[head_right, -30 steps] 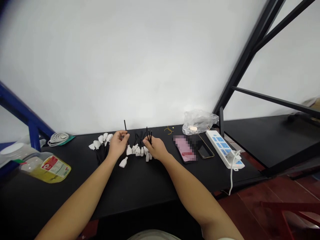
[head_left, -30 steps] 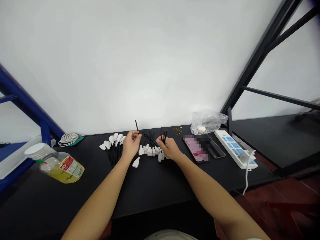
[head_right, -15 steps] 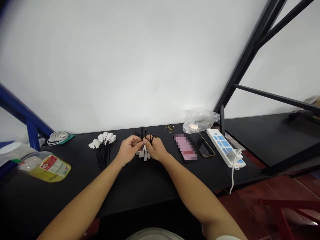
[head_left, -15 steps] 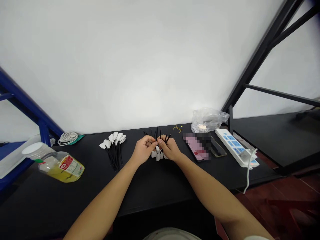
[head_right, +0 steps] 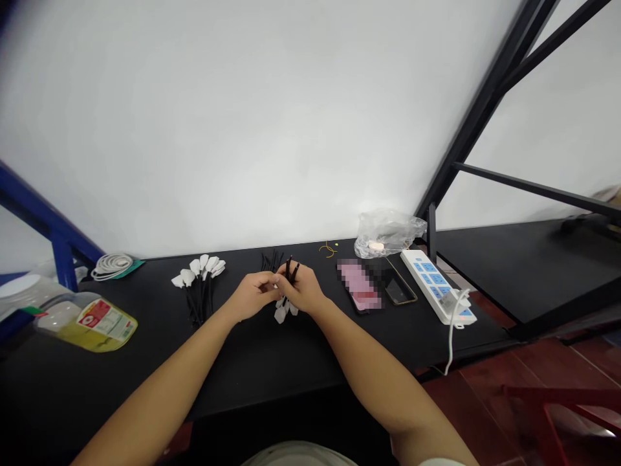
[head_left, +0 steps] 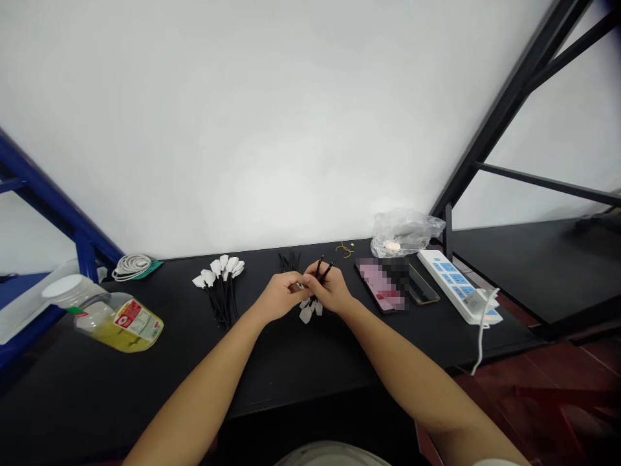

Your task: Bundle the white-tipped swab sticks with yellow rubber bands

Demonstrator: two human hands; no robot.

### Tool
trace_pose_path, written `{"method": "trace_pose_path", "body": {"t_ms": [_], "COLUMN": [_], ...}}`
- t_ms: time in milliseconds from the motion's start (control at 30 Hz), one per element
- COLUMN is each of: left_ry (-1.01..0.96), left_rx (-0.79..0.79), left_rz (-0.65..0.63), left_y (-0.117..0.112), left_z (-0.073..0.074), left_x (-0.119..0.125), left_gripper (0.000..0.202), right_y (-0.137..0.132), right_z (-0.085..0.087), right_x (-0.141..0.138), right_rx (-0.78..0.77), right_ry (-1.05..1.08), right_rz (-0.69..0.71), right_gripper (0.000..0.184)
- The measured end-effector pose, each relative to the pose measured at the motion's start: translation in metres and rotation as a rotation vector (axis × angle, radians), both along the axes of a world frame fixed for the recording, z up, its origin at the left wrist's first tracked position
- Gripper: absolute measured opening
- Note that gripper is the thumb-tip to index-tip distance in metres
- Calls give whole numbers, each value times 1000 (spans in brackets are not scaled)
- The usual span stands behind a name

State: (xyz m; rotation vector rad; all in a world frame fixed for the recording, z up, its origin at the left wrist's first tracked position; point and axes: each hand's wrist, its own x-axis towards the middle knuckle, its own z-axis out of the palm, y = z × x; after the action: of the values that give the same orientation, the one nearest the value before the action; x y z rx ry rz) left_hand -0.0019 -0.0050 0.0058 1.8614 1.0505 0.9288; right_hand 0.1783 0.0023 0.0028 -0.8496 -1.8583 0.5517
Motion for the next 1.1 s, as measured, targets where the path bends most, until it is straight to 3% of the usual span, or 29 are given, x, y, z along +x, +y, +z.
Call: {"method": "trace_pose_path", "body": {"t_ms": [67,200,300,433,600,700,800,900,967,1100], "left_ry": [131,481,731,813,905,810,527,189,67,110], "left_rx": [6,90,-65,-209,-144,-101,-2,72,78,88], "left_rz": [52,330,286,154,351,477,490,361,214,-29], "left_y": [5,19,27,29,32,39,41,32,21,1], "left_z": [7,13,8,0,-6,-7,-5,-2,0,1], "left_x": [-14,-49,-67,-67,-65,-71,-69,-51,-34,-8], "left_gripper": [32,33,28,21,16,21,28,30,24,9], "right_y": [-1,-1,-1,-2,0,1,1,1,1,2], "right_z": [1,3,3,4,3,2,1,0,0,-4], "right_x": [0,1,1,0,0,1,1,0,1,0], "right_rx": [11,11,3,-25,-16,-17,-25,-43,-40,-6], "right_ry": [-24,-47,-54,-72,-75,-69,-65,-59,-51,-11], "right_rz": [-14,-13,-17,-30,-28,-35,-38,-41,-30,-52], "right_gripper": [21,24,22,22,20,19,18,17,19,28]}}
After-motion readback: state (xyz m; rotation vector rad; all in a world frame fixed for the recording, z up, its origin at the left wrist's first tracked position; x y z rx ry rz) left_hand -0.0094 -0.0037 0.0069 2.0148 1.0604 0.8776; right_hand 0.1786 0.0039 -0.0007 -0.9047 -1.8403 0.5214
